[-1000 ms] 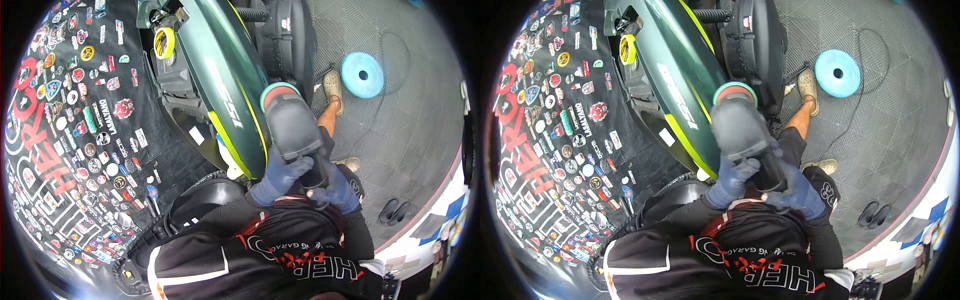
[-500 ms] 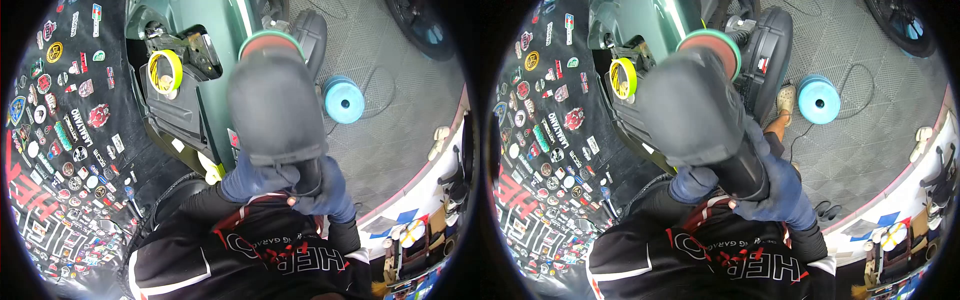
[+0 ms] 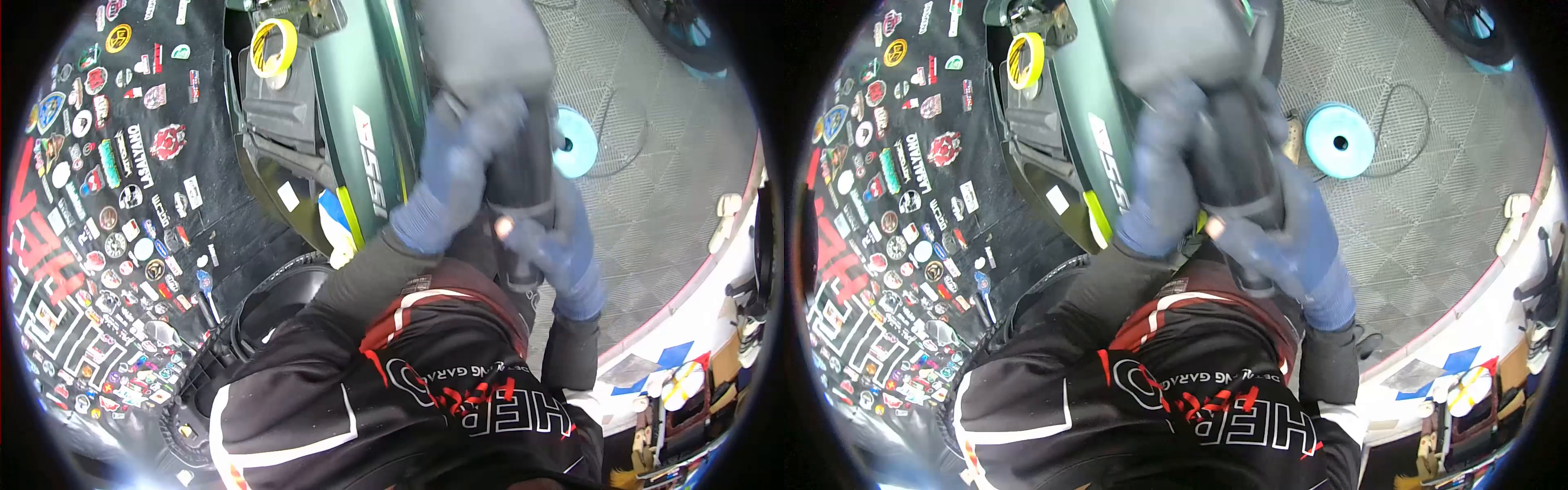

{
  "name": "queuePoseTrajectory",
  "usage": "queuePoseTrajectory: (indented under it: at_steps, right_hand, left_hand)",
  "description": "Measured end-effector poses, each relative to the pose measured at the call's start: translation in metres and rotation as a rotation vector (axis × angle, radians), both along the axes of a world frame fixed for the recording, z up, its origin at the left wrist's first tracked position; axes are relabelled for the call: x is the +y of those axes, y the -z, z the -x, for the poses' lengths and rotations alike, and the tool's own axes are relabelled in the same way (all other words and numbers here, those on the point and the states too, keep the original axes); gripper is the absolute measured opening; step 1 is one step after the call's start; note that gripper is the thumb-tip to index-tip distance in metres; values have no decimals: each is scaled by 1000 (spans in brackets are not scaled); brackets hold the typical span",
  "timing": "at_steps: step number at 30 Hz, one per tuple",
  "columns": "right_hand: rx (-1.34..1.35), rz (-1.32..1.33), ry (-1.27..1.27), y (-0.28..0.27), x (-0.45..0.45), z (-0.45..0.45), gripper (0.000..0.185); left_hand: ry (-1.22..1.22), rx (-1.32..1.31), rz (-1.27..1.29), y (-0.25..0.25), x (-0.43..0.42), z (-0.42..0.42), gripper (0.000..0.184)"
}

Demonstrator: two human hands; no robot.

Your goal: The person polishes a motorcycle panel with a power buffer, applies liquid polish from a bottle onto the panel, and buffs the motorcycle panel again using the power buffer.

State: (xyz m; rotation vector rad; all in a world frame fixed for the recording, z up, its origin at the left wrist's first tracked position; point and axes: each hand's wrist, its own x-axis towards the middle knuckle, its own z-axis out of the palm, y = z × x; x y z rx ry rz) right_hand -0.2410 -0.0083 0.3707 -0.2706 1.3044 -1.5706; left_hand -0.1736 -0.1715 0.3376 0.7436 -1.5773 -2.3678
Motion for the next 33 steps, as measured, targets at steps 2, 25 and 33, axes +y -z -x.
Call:
queuePoseTrajectory:
  at_steps: [2,25,33]
  right_hand:
    - [-262,-12,24,20,51,-54,64]
    - [-918,252,117,81,88,-215,57]
    - [-844,357,106,50,-19,-92,65]
  left_hand:
    - [69,-197,-39,-19,49,-34,44]
    - [149,-688,147,-4,88,-152,39]
    - [189,-552,459,-51,-10,-25,58]
